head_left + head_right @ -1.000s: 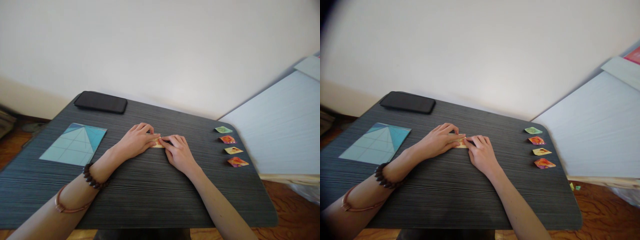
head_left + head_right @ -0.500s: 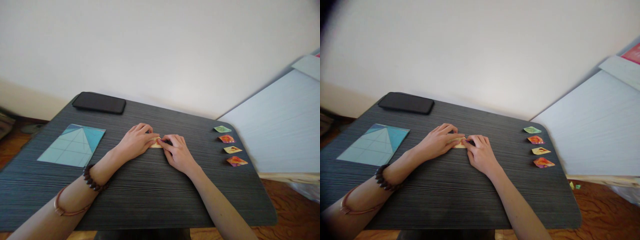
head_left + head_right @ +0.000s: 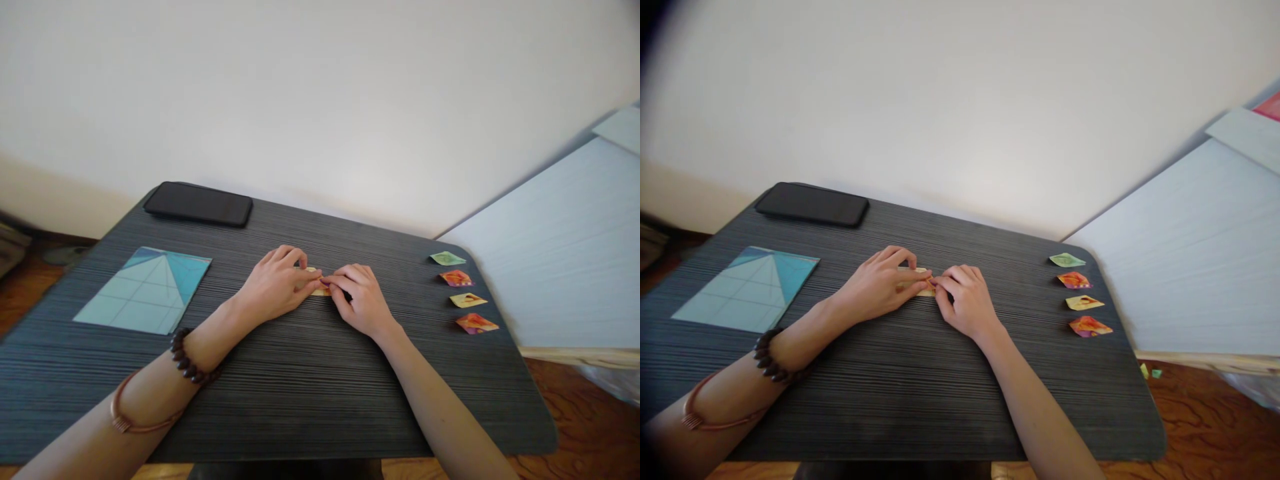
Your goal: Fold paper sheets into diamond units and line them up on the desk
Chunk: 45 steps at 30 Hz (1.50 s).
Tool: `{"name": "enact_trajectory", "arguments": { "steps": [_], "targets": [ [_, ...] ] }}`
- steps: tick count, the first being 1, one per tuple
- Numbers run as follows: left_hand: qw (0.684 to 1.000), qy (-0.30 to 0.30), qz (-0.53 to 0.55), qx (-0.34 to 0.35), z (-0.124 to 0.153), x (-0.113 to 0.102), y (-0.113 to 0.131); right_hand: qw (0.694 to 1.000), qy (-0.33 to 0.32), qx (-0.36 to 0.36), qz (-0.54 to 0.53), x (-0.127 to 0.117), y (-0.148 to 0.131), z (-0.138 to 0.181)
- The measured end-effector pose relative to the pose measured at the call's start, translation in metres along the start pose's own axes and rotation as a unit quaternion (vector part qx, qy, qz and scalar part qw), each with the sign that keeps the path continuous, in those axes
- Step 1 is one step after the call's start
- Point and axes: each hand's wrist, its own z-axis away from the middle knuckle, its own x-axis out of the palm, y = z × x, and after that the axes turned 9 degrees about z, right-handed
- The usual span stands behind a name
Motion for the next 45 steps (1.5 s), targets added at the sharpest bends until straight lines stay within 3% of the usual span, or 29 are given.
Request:
{"name": "enact_trajectory", "arguments": {
  "steps": [17, 23, 28, 37, 45],
  "targets": [
    [0.998, 0.038, -0.028, -0.049, 0.002, 0.005, 0.008, 0.997, -0.022, -0.063, 0.048, -0.003, 0.017, 0.012],
    [0.999, 0.031, -0.016, -0.038, 0.002, 0.005, 0.003, 1.000, 0.003, -0.019, -0.009, -0.006, 0.019, 0.015],
    [0.999, 0.025, 0.028, -0.013, 0.000, 0.006, -0.003, 0.996, 0.013, 0.071, -0.042, -0.002, 0.012, 0.005],
    [0.982, 0.025, 0.176, -0.059, -0.006, 0.007, -0.004, 0.996, -0.005, 0.033, -0.087, 0.005, -0.001, -0.002],
    [0.974, -0.026, 0.221, -0.053, -0.006, 0.001, 0.003, 0.996, 0.006, 0.002, -0.086, 0.002, -0.004, -0.001]
  ]
}}
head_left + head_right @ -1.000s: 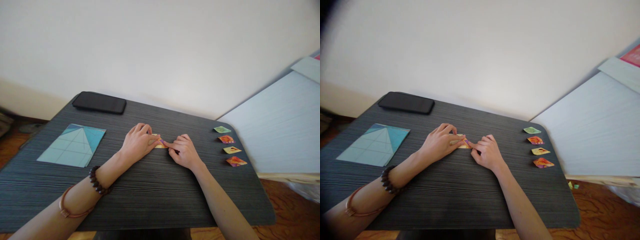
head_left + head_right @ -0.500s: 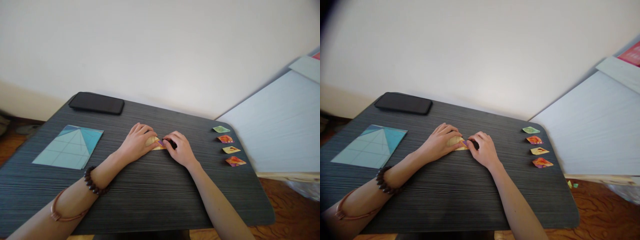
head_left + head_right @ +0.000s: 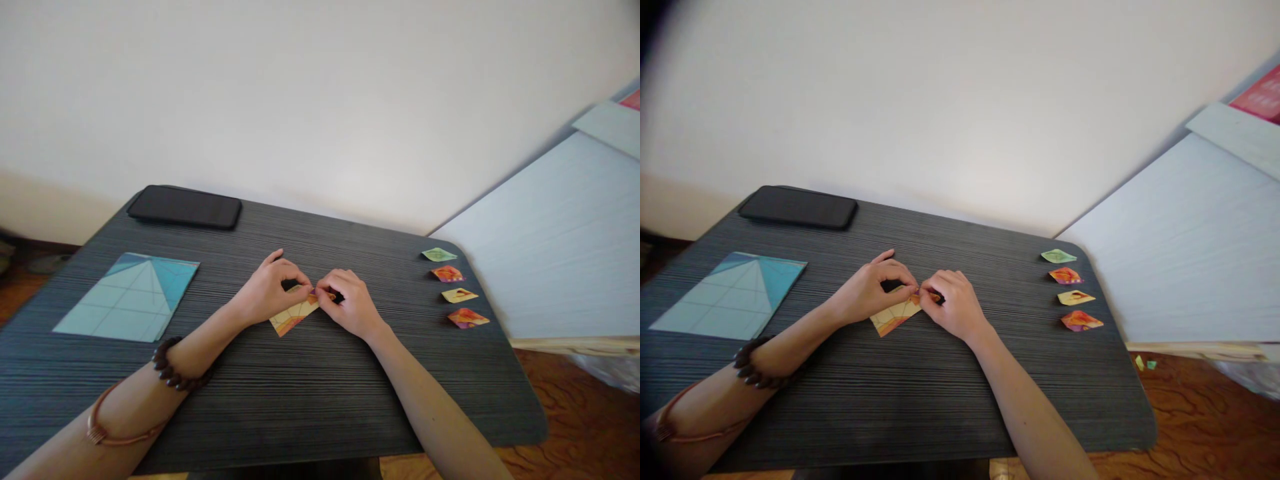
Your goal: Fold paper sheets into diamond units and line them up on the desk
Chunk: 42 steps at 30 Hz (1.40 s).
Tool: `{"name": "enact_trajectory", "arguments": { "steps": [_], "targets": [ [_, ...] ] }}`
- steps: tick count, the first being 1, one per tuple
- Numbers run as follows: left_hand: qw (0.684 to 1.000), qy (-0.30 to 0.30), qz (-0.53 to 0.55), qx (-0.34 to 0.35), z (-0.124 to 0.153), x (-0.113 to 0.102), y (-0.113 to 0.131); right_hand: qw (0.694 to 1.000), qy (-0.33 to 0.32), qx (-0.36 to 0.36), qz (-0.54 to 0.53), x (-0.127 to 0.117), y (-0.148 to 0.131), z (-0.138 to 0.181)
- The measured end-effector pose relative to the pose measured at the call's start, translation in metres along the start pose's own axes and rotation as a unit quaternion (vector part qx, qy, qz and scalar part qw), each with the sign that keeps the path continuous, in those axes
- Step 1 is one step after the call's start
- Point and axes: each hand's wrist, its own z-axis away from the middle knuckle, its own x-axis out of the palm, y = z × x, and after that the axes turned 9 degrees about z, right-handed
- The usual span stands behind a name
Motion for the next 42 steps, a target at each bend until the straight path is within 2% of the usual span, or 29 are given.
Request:
{"name": "enact_trajectory", "arguments": {
  "steps": [6, 13, 19, 24, 32, 42],
  "targets": [
    [1.000, -0.008, 0.007, -0.009, -0.001, -0.001, 0.000, 1.000, 0.013, -0.019, -0.003, -0.002, 0.001, 0.000],
    [1.000, -0.021, -0.013, -0.001, -0.001, -0.005, -0.004, 0.999, -0.004, -0.028, -0.036, -0.008, 0.006, 0.001],
    [0.999, -0.042, 0.027, 0.008, 0.000, -0.015, -0.014, 0.997, 0.017, 0.024, -0.070, -0.013, 0.016, 0.007],
    [0.998, -0.049, 0.037, -0.005, -0.001, -0.011, -0.006, 0.997, -0.005, 0.013, -0.080, -0.009, 0.011, 0.004],
    [0.998, -0.044, 0.032, 0.019, 0.000, -0.001, -0.003, 0.997, -0.043, 0.011, -0.060, -0.004, 0.001, 0.000],
    [0.999, -0.023, 0.033, 0.027, 0.000, -0.002, -0.003, 0.995, -0.073, 0.018, -0.072, -0.010, 0.016, 0.001]
  ]
}}
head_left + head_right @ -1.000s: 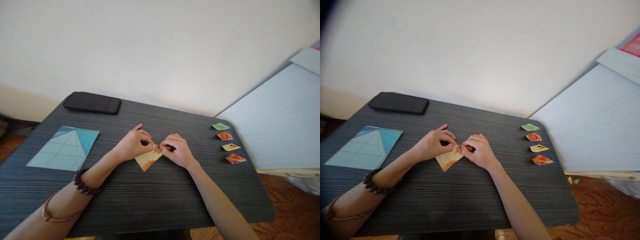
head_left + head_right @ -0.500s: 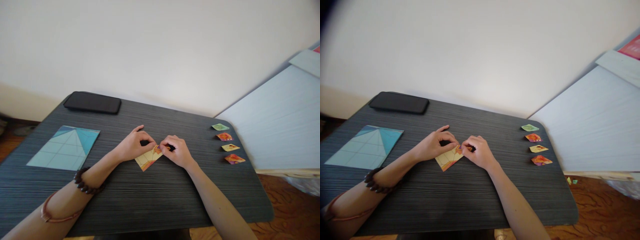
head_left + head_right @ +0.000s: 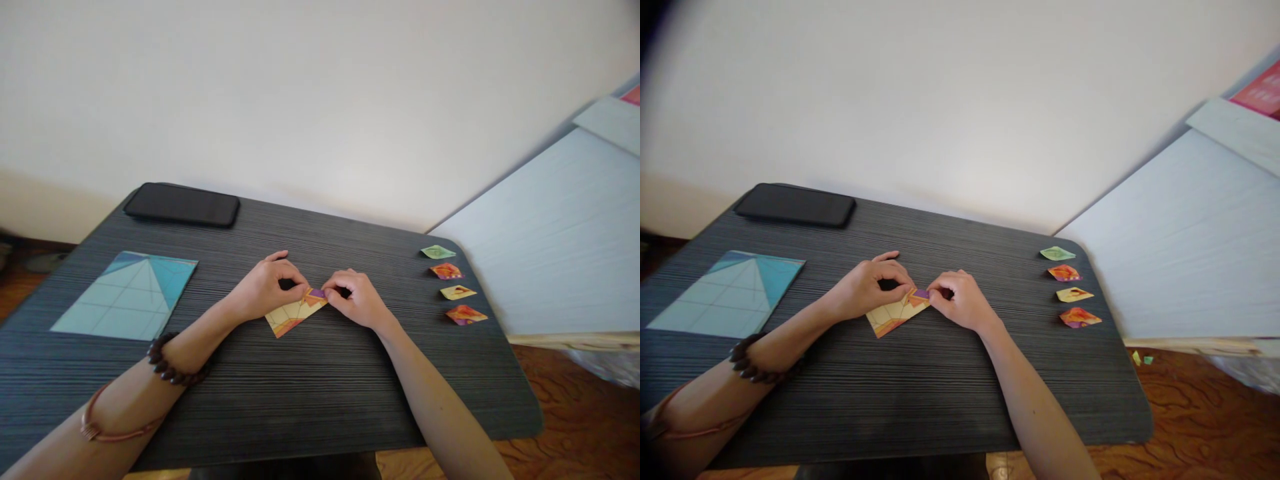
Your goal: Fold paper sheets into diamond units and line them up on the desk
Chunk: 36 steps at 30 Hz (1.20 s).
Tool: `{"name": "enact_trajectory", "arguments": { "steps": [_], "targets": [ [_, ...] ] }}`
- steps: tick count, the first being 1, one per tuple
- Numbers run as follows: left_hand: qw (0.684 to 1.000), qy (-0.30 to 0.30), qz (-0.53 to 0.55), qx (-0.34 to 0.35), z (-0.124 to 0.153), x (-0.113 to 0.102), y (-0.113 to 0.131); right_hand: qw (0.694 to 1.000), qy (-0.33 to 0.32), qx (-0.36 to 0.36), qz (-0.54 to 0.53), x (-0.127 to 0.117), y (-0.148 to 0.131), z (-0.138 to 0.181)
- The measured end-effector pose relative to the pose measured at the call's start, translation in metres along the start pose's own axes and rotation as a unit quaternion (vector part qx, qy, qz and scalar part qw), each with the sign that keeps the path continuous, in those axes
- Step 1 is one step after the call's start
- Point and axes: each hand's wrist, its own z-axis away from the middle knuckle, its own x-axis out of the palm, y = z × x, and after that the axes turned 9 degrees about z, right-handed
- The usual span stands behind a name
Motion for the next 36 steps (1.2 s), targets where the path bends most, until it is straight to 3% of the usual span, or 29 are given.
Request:
{"name": "enact_trajectory", "arguments": {
  "steps": [6, 13, 19, 26, 30, 36],
  "targets": [
    [1.000, 0.004, 0.006, -0.007, 0.000, -0.001, 0.000, 1.000, -0.026, -0.011, -0.011, -0.004, 0.007, 0.002],
    [1.000, 0.011, 0.016, -0.015, 0.000, -0.003, -0.002, 0.998, -0.011, 0.002, -0.055, -0.009, 0.006, 0.003],
    [1.000, 0.006, -0.008, -0.007, 0.000, 0.003, 0.001, 1.000, -0.009, -0.020, 0.003, 0.002, -0.007, -0.001],
    [1.000, -0.006, -0.025, -0.001, 0.000, 0.004, 0.001, 0.999, -0.011, -0.042, -0.006, 0.003, -0.002, -0.001],
    [0.999, -0.012, -0.039, 0.015, 0.001, 0.000, -0.004, 0.998, -0.019, -0.056, -0.032, -0.005, 0.005, 0.002],
    [1.000, -0.013, -0.025, 0.004, 0.002, -0.014, -0.011, 0.998, 0.021, -0.016, -0.054, -0.014, 0.017, 0.010]
  ]
}}
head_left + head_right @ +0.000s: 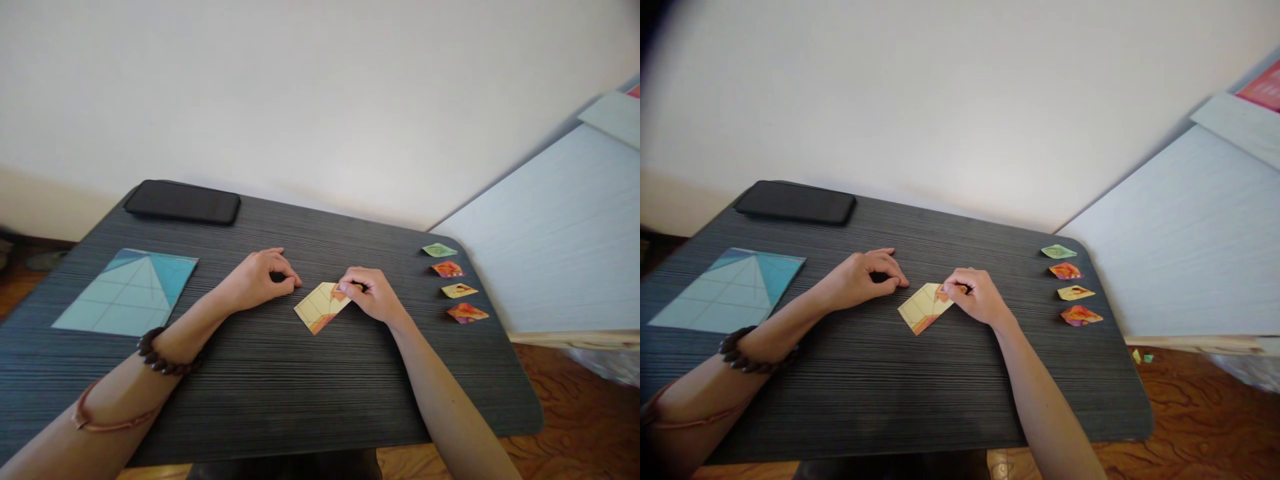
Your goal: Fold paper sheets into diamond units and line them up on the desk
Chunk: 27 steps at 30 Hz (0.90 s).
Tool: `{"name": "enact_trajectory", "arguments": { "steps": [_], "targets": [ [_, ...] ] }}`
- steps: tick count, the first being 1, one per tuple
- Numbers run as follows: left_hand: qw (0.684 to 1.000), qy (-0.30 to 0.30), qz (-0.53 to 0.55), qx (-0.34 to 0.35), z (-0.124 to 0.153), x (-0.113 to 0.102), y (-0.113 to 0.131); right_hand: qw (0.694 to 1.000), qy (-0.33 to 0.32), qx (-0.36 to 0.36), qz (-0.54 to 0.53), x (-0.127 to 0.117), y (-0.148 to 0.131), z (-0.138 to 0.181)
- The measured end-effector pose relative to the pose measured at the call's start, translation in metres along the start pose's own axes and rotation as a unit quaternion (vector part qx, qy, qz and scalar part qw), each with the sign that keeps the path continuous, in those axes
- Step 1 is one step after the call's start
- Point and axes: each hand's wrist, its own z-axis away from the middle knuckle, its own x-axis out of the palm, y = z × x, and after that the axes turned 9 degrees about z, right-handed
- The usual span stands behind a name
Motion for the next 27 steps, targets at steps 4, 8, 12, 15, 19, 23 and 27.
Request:
{"name": "enact_trajectory", "arguments": {
  "steps": [4, 8, 12, 15, 19, 23, 27],
  "targets": [
    [1.000, -0.013, 0.018, -0.021, -0.001, 0.003, 0.008, 0.999, -0.040, -0.023, 0.013, 0.006, -0.004, -0.004],
    [0.999, -0.024, 0.032, -0.010, -0.001, 0.011, 0.013, 0.999, 0.000, -0.013, 0.040, 0.012, -0.013, -0.007],
    [0.988, 0.133, 0.045, -0.069, -0.002, 0.014, 0.009, 0.979, 0.155, -0.013, 0.134, 0.017, -0.021, -0.006],
    [0.966, 0.237, -0.007, -0.101, -0.002, 0.013, 0.006, 0.963, 0.158, -0.052, 0.213, 0.021, -0.026, -0.004],
    [0.956, 0.265, -0.008, -0.125, -0.002, 0.013, 0.006, 0.951, 0.132, -0.091, 0.264, 0.027, -0.033, -0.004],
    [0.951, 0.277, 0.006, -0.135, -0.002, 0.013, 0.005, 0.948, 0.127, -0.106, 0.272, 0.034, -0.037, -0.006],
    [0.958, 0.248, -0.026, -0.140, -0.002, 0.014, 0.004, 0.945, 0.163, -0.088, 0.269, 0.036, -0.035, -0.006]
  ]
}}
